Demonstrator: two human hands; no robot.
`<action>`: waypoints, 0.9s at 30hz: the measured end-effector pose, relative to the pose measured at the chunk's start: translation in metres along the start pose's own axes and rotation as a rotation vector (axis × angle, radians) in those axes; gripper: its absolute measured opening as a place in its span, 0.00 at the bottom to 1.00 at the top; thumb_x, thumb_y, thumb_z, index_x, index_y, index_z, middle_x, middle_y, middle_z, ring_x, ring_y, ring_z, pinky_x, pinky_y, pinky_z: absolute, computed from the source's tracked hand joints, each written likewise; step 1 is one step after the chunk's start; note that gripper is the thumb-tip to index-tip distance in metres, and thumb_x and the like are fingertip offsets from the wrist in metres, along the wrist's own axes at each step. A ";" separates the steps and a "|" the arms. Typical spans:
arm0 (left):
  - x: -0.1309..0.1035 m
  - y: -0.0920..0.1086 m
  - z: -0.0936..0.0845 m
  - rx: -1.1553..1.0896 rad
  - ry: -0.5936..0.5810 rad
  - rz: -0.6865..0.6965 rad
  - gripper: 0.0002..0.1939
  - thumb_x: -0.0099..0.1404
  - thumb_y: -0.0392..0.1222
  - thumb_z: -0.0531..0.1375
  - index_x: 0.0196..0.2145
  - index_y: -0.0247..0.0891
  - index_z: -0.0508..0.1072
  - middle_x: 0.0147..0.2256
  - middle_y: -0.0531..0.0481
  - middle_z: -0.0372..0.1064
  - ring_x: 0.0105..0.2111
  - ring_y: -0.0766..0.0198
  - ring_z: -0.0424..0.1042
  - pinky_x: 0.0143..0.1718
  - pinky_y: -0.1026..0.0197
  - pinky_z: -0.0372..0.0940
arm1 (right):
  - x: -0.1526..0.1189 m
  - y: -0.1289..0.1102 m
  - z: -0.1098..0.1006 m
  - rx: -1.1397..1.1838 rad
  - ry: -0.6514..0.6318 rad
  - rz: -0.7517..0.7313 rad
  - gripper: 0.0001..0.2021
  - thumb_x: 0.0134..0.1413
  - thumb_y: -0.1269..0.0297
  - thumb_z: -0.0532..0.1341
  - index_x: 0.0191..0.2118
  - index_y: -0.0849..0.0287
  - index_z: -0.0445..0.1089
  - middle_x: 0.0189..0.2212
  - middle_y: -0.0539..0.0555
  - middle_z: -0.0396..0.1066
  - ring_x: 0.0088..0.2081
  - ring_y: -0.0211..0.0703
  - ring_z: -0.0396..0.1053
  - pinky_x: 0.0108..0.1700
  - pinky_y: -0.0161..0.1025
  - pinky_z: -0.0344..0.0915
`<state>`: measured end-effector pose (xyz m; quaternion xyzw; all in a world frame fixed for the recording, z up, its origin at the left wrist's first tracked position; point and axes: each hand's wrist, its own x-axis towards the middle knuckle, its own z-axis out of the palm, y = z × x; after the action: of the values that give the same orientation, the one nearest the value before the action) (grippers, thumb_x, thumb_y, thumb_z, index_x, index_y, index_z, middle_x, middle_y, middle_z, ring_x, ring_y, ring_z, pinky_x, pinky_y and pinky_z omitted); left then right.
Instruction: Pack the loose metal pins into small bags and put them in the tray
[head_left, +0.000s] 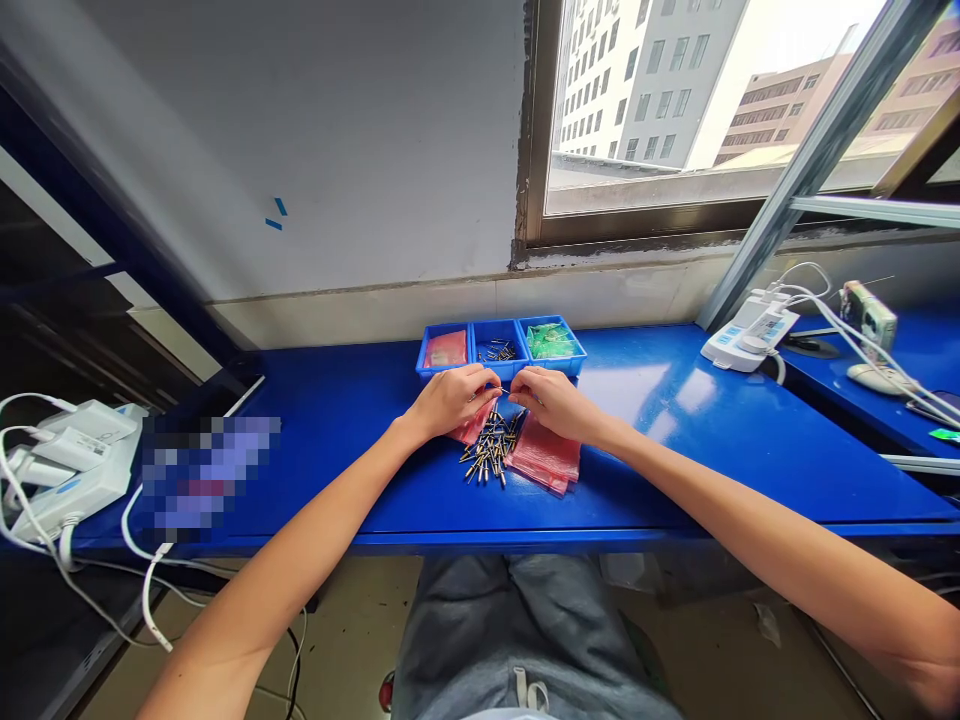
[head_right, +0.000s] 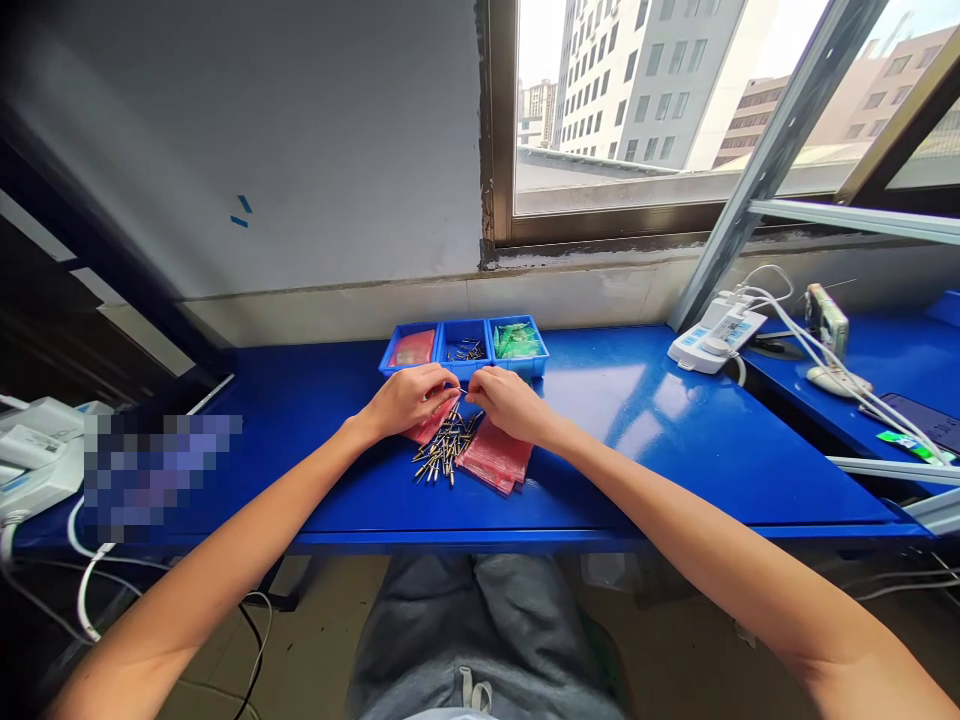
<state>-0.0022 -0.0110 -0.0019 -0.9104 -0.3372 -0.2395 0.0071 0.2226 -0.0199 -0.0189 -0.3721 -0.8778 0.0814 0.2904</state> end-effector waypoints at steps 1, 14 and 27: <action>0.000 0.000 0.001 -0.013 0.011 -0.009 0.09 0.74 0.43 0.57 0.44 0.38 0.76 0.39 0.46 0.76 0.37 0.60 0.75 0.39 0.61 0.67 | 0.000 -0.001 -0.001 0.014 0.007 -0.010 0.07 0.68 0.66 0.58 0.37 0.60 0.69 0.36 0.56 0.73 0.37 0.43 0.67 0.40 0.39 0.62; -0.005 -0.004 0.010 -0.070 0.156 0.078 0.09 0.72 0.42 0.60 0.42 0.38 0.79 0.33 0.51 0.78 0.29 0.66 0.74 0.34 0.64 0.64 | -0.003 -0.009 0.001 0.041 0.072 -0.055 0.05 0.66 0.67 0.61 0.36 0.59 0.70 0.34 0.54 0.73 0.35 0.42 0.67 0.38 0.38 0.60; -0.003 -0.001 0.011 0.135 0.085 0.091 0.18 0.76 0.49 0.53 0.41 0.39 0.80 0.32 0.48 0.73 0.29 0.64 0.72 0.28 0.64 0.58 | -0.001 -0.005 0.002 0.058 0.138 -0.045 0.10 0.69 0.68 0.57 0.34 0.60 0.71 0.31 0.53 0.73 0.32 0.40 0.66 0.37 0.37 0.60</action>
<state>0.0001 -0.0103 -0.0135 -0.9113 -0.3103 -0.2541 0.0935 0.2190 -0.0239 -0.0194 -0.3484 -0.8611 0.0744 0.3627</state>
